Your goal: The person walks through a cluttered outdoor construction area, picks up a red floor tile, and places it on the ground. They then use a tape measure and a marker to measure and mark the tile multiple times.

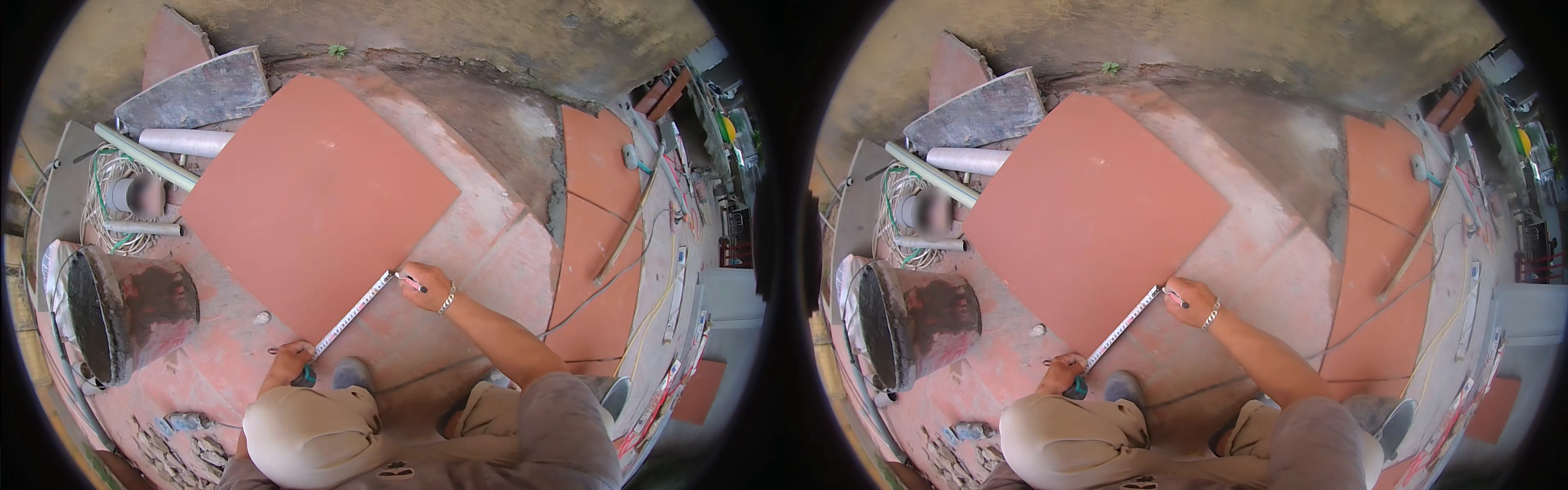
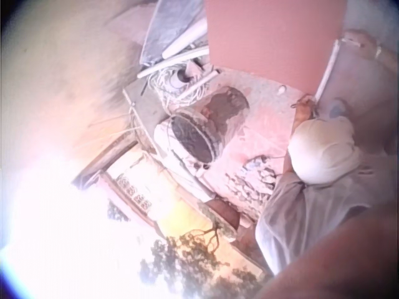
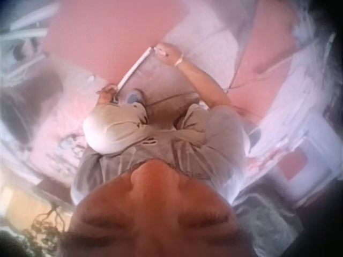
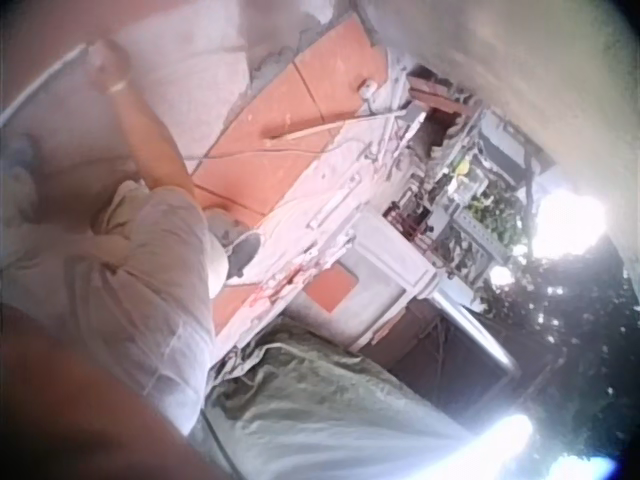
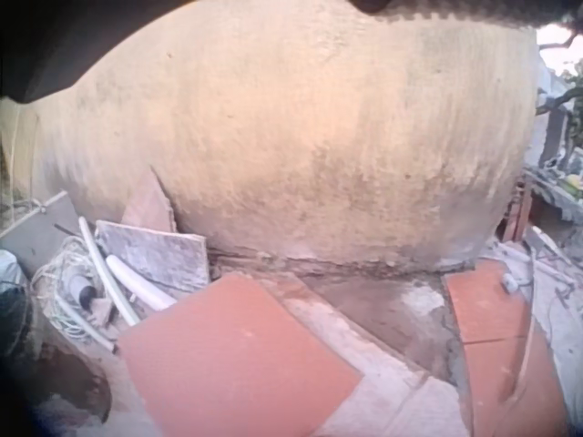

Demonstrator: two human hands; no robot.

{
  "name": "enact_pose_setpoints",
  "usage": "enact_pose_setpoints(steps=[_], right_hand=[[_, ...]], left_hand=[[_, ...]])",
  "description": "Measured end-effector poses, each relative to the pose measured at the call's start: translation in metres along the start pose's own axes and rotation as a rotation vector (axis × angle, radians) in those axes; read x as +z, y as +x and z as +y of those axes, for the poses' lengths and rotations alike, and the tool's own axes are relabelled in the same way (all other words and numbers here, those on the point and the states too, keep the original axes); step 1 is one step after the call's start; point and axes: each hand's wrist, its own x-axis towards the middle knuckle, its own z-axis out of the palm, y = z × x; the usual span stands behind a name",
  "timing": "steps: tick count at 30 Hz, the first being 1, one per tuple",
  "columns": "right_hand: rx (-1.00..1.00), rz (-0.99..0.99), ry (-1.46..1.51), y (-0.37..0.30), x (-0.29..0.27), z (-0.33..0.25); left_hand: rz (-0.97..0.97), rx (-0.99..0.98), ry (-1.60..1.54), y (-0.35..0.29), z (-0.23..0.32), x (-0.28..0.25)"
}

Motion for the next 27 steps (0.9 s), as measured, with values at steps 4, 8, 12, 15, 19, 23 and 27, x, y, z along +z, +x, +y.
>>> enact_pose_setpoints(steps=[4,8,12,15,19,23,27], right_hand=[[-0.014,0.013,0.023,0.002,0.000,-0.004],[0.001,0.023,0.028,0.002,-0.001,-0.006],[0.010,0.016,0.004,0.000,-0.003,-0.002],[0.038,-0.039,0.006,0.003,-0.006,-0.001],[0.085,-0.009,0.024,0.017,-0.017,-0.014],[-0.066,0.153,0.114,0.043,-0.038,-0.043],[-0.133,0.197,0.015,0.070,-0.076,-0.081]], left_hand=[[0.007,0.002,-0.035,-0.004,0.001,0.000],[0.011,0.013,-0.027,-0.006,0.004,0.001],[0.014,0.036,0.019,-0.003,0.001,0.001],[-0.019,0.030,-0.008,0.000,-0.004,0.000],[-0.012,0.087,0.040,0.003,-0.007,-0.002],[0.005,0.092,0.042,0.004,-0.009,0.000],[-0.001,0.103,0.058,0.007,-0.015,-0.002]])
